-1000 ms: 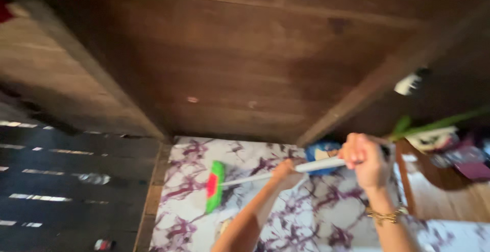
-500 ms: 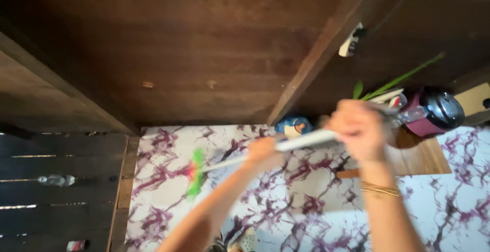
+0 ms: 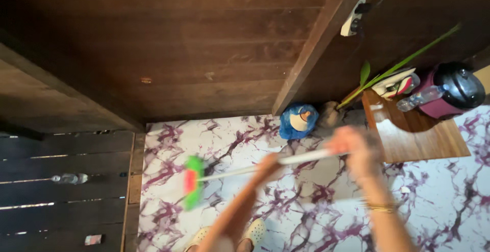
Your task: The person sweeps the patterned floor by hand using a green-headed broom, moving it under a table, around furniture, and into various corners of the room.
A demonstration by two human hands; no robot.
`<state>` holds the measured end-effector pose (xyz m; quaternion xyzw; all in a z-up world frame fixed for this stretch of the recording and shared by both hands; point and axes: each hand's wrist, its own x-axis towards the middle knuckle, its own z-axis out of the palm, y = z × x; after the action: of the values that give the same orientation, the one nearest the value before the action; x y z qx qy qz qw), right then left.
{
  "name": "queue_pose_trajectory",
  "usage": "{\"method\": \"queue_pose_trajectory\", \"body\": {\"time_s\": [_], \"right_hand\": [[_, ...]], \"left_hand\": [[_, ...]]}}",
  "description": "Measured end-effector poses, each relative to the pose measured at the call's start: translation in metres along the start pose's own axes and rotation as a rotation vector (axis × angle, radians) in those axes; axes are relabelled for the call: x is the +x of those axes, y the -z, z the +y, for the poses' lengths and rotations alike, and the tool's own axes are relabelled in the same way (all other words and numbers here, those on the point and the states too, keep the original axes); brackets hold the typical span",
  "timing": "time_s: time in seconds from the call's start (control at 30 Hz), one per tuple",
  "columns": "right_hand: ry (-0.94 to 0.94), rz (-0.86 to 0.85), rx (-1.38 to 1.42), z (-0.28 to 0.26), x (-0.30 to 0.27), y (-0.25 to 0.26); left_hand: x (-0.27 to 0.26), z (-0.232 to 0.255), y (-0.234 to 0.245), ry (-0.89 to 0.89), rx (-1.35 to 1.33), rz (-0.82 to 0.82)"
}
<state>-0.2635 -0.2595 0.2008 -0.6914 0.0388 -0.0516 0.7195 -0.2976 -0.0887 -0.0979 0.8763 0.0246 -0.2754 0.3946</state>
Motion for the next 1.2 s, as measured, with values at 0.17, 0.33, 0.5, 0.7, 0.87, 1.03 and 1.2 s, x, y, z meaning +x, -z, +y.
{"method": "queue_pose_trajectory", "body": {"time_s": [0.17, 0.33, 0.5, 0.7, 0.87, 1.03, 1.2], "right_hand": [[0.146, 0.045, -0.306, -0.098, -0.016, 0.068], [0.227, -0.144, -0.234, -0.120, -0.018, 0.106], [0.240, -0.233, 0.089, -0.103, 0.004, 0.102], [0.071, -0.289, 0.042, 0.014, -0.014, -0.099], [-0.204, -0.392, -0.115, 0.055, -0.058, -0.122], [0.143, -0.096, -0.129, 0.001, -0.022, 0.041], [0.248, 0.083, -0.366, -0.090, -0.033, 0.111]], "left_hand": [[0.020, 0.155, -0.039, -0.333, -0.102, -0.077], [-0.009, 0.220, 0.012, -0.451, 0.017, -0.083], [-0.035, 0.173, 0.078, -0.465, 0.261, 0.055], [-0.086, -0.046, 0.201, 0.165, 0.345, 0.182], [-0.097, -0.074, 0.187, 0.320, 0.439, 0.097], [-0.047, 0.044, 0.072, -0.162, 0.119, 0.081], [-0.029, 0.184, 0.024, -0.590, -0.081, -0.019]]}}
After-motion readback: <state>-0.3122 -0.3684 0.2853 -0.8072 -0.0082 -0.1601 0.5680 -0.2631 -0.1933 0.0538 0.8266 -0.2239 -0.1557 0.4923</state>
